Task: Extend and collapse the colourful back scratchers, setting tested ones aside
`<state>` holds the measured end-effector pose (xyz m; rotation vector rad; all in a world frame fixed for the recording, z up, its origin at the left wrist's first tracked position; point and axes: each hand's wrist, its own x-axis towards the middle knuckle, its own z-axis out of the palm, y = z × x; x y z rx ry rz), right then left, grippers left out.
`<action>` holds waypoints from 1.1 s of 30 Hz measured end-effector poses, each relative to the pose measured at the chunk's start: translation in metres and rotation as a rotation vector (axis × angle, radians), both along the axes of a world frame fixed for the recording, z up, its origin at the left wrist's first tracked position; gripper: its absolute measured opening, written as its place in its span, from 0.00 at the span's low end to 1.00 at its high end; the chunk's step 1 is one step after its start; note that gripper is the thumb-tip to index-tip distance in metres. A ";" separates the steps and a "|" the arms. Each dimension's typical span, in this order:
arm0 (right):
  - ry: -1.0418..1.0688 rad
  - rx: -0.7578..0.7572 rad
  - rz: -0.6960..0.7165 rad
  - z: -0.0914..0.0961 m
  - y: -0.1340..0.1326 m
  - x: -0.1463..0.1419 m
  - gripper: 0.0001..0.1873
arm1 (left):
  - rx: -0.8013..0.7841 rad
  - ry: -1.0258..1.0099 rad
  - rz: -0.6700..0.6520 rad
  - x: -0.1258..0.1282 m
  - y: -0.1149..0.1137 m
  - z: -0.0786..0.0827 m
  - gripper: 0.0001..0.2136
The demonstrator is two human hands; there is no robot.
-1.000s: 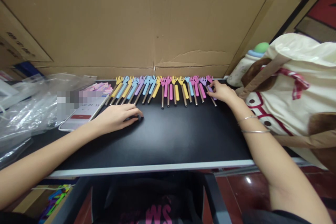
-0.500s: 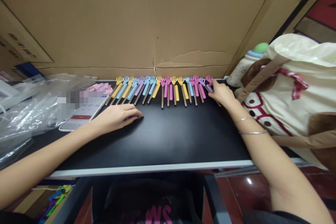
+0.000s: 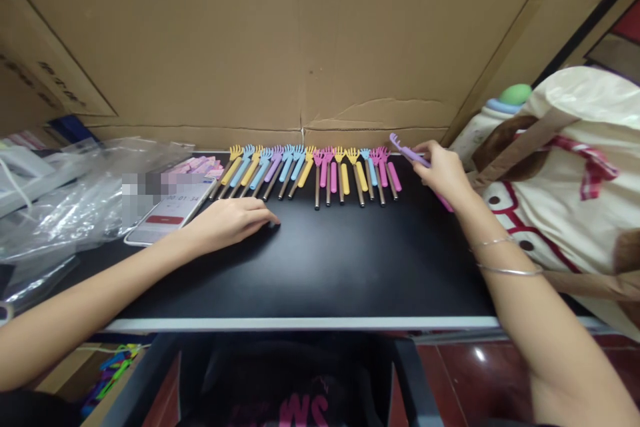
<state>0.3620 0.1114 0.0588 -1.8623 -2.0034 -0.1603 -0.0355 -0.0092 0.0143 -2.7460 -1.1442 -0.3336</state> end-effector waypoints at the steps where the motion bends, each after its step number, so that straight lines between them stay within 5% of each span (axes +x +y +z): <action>1: 0.019 0.030 0.035 0.001 -0.003 -0.004 0.20 | 0.004 -0.001 0.000 0.000 0.000 0.000 0.14; 8: 0.115 0.148 0.395 0.001 -0.028 -0.049 0.19 | 0.124 -0.013 -0.045 0.001 -0.001 0.001 0.12; 18: 0.010 -0.006 0.954 -0.027 -0.085 -0.116 0.15 | 0.276 -0.157 -0.065 0.006 -0.002 0.011 0.11; 24: -0.070 -0.017 1.037 -0.029 -0.101 -0.125 0.17 | 0.020 -0.083 -0.067 0.008 -0.002 -0.001 0.12; 33: -0.049 -0.150 1.074 -0.026 -0.095 -0.119 0.13 | 0.016 -0.015 -0.029 0.008 -0.007 -0.001 0.10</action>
